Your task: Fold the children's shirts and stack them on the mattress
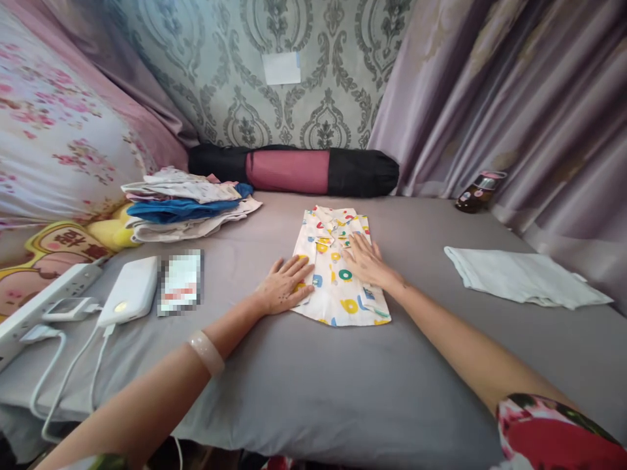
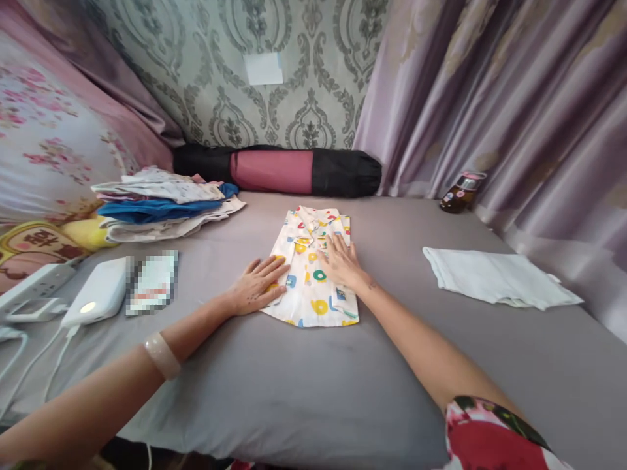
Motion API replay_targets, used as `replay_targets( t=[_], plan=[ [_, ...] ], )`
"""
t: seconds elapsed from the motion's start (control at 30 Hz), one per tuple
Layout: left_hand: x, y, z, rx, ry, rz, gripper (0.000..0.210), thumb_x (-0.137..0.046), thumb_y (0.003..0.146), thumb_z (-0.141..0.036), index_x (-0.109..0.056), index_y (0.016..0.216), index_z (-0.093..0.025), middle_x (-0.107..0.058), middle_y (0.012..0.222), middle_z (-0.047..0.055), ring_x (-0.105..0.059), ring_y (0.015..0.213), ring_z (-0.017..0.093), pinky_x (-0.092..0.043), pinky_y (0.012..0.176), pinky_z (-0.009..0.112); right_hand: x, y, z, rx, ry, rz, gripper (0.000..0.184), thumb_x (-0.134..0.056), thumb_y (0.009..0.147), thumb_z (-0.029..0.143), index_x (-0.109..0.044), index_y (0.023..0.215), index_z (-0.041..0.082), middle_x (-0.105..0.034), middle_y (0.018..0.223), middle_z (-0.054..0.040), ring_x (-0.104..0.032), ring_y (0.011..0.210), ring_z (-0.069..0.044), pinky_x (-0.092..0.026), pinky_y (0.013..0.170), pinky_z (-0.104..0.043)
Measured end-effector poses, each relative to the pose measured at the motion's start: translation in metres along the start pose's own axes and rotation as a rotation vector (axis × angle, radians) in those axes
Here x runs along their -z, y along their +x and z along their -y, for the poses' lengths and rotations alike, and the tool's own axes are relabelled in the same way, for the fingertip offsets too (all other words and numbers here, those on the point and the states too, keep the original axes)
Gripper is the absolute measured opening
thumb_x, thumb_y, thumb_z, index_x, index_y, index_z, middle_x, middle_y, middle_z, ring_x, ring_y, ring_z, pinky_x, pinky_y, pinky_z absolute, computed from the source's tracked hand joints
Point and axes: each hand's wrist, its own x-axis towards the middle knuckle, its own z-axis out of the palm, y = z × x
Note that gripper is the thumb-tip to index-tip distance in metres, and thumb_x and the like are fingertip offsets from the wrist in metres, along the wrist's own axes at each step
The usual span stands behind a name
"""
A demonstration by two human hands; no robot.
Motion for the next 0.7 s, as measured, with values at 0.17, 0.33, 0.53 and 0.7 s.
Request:
replay_targets(
  t=[0.17, 0.33, 0.53, 0.7],
  plan=[
    [-0.002, 0.002, 0.002, -0.002, 0.031, 0.028, 0.062, -0.023, 0.096, -0.061, -0.029, 0.150, -0.031, -0.025, 0.159, 0.004, -0.019, 0.147, 0.026, -0.011, 0.118, 0.052, -0.018, -0.027, 0.007, 0.032, -0.025, -0.013, 0.068, -0.021, 0.098, 0.050, -0.023, 0.153, 0.011, -0.014, 0.161, -0.0105, -0.010, 0.148, -0.024, -0.005, 0.119, -0.046],
    [0.000, 0.001, 0.000, 0.055, 0.025, 0.007, 0.067, -0.028, 0.094, -0.064, -0.034, 0.147, -0.023, -0.027, 0.157, 0.012, -0.025, 0.144, 0.030, -0.020, 0.115, 0.051, -0.009, -0.025, 0.002, 0.000, 0.152, -0.060, 0.060, -0.031, 0.097, 0.045, -0.031, 0.149, 0.015, -0.020, 0.160, -0.0104, -0.016, 0.147, -0.024, -0.015, 0.119, -0.042],
    [0.011, -0.011, -0.017, 0.360, -0.012, -0.130, 0.077, -0.046, 0.084, -0.066, -0.039, 0.142, -0.015, -0.052, 0.128, 0.018, -0.048, 0.121, 0.035, -0.038, 0.102, 0.050, 0.010, -0.059, -0.029, -0.362, 0.624, -0.191, 0.036, -0.041, 0.094, 0.027, -0.055, 0.125, 0.015, -0.064, 0.124, -0.0130, -0.064, 0.107, -0.021, -0.053, 0.088, -0.032],
    [0.027, -0.018, -0.029, 0.600, -0.252, -0.079, 0.075, -0.054, 0.080, -0.060, -0.042, 0.135, -0.012, -0.064, 0.093, 0.009, -0.062, 0.091, 0.026, -0.049, 0.081, 0.036, 0.023, -0.104, -0.030, -0.500, 0.886, -0.015, 0.015, -0.051, 0.092, 0.026, -0.062, 0.094, 0.016, -0.071, 0.092, -0.0101, -0.065, 0.065, -0.014, -0.052, 0.052, -0.022]
  ],
)
